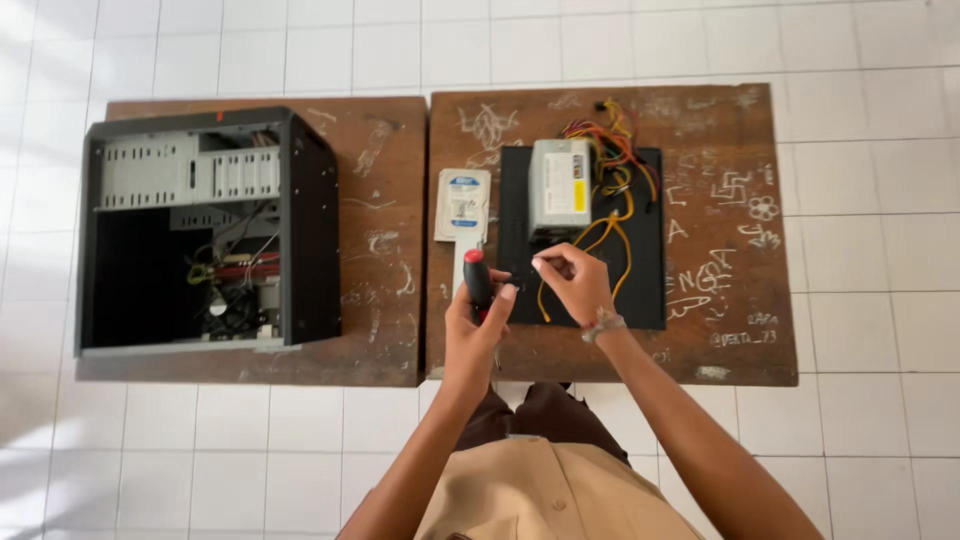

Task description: The person uses a screwdriver to remove screws from a motherboard inside a computer case. They then lift the motherboard out of the case and hold it in their hands.

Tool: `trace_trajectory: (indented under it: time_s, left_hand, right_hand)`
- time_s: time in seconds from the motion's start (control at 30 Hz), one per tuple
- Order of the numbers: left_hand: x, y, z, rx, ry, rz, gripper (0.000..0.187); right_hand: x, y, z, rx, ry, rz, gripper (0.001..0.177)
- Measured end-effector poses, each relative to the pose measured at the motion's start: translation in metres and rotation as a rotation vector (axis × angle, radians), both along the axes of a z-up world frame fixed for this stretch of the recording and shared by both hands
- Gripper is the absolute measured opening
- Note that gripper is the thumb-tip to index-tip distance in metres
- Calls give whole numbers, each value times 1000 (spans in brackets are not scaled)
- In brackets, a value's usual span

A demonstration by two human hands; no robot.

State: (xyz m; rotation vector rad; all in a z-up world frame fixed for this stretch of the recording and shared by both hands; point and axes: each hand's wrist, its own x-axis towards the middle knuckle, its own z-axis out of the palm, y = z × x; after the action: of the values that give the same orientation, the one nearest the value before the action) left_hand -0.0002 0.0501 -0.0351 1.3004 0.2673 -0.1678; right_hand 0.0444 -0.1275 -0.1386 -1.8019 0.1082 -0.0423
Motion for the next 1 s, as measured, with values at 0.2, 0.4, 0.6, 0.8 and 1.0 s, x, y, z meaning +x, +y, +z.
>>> trace_trajectory:
  time_s: [0.2,0.4,0.6,0.8,1.0]
  left_hand:
    - [-11,23,-17,-9,59,28,21]
    - [-24,38,-25,-25,56,22,21]
    - [-28,47,-15,-18,82,23,20]
    - [-17,39,7,-66,87,2,20]
    - [-12,11,54,-308,-66,-51,31]
  right_hand:
    - [9,4,-114,-598,367,91,16]
    - [11,7,-133,-734,390,155,14]
    - [1,7,-147,-863,433,185,19]
    - [-2,7,-60,-319,143,-127,18]
    - [-40,18,135,188,-217,16,18]
